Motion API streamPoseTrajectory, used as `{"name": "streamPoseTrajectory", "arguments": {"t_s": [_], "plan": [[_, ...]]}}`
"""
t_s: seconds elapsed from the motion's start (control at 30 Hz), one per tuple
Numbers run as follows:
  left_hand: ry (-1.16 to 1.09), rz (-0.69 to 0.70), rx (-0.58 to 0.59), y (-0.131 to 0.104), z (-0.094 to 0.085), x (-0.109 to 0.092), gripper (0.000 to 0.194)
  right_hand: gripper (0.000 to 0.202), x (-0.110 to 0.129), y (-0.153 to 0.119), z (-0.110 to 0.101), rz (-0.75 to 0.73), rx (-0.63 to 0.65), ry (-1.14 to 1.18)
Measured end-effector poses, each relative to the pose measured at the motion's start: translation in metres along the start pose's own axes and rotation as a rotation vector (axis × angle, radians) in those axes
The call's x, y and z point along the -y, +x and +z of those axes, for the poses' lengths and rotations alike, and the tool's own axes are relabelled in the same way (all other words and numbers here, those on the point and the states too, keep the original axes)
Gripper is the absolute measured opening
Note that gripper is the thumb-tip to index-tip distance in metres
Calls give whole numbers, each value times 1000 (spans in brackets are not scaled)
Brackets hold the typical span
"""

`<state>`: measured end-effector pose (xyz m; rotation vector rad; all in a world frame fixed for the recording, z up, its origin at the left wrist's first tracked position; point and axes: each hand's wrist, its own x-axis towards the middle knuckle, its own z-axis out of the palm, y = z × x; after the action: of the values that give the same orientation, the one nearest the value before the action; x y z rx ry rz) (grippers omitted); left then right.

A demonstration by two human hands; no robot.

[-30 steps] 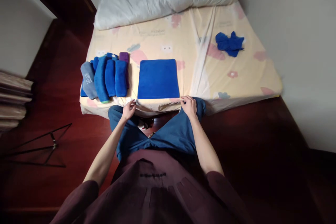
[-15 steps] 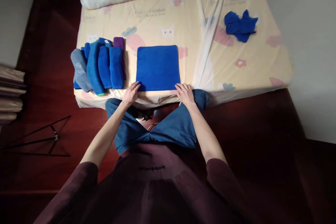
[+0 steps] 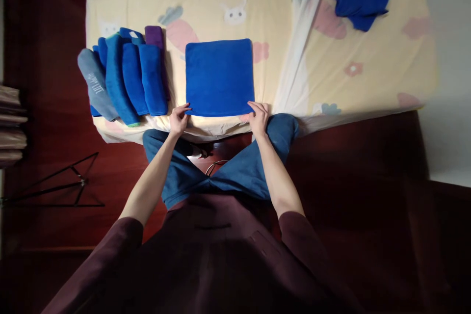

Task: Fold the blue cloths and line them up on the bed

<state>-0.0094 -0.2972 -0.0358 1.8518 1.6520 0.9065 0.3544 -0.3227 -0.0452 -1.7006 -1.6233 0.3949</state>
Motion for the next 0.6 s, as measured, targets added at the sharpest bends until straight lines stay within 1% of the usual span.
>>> {"name": "streamPoseTrajectory", "arguments": {"t_s": [0.1,0.17,0.23,0.33,0.4,0.47,0.53,0.6], "plan": [[-24,7,-30,-5,-4,-2,18,54,2,0,-9,9,23,-16],[-31,26,-5,-14,-10,-3,17,50,4,-4,-17,10,55,-40],[-26,38,45,-25,-16,-2,18,48,5,-11,-25,7,104,-58],[-16,43,68,-34,-22,2,20,48,8,-19,-28,11,127,-33],[-19,65,65,-31,-21,6,19,54,10,-21,-24,30,96,7],[-27,85,76,-24,-18,10,18,60,10,-20,-19,76,61,50],[-39,84,72,-17,-14,12,19,61,9,-19,-14,134,37,89],[-52,70,39,-12,-9,14,21,58,6,-18,-10,168,19,120]]}}
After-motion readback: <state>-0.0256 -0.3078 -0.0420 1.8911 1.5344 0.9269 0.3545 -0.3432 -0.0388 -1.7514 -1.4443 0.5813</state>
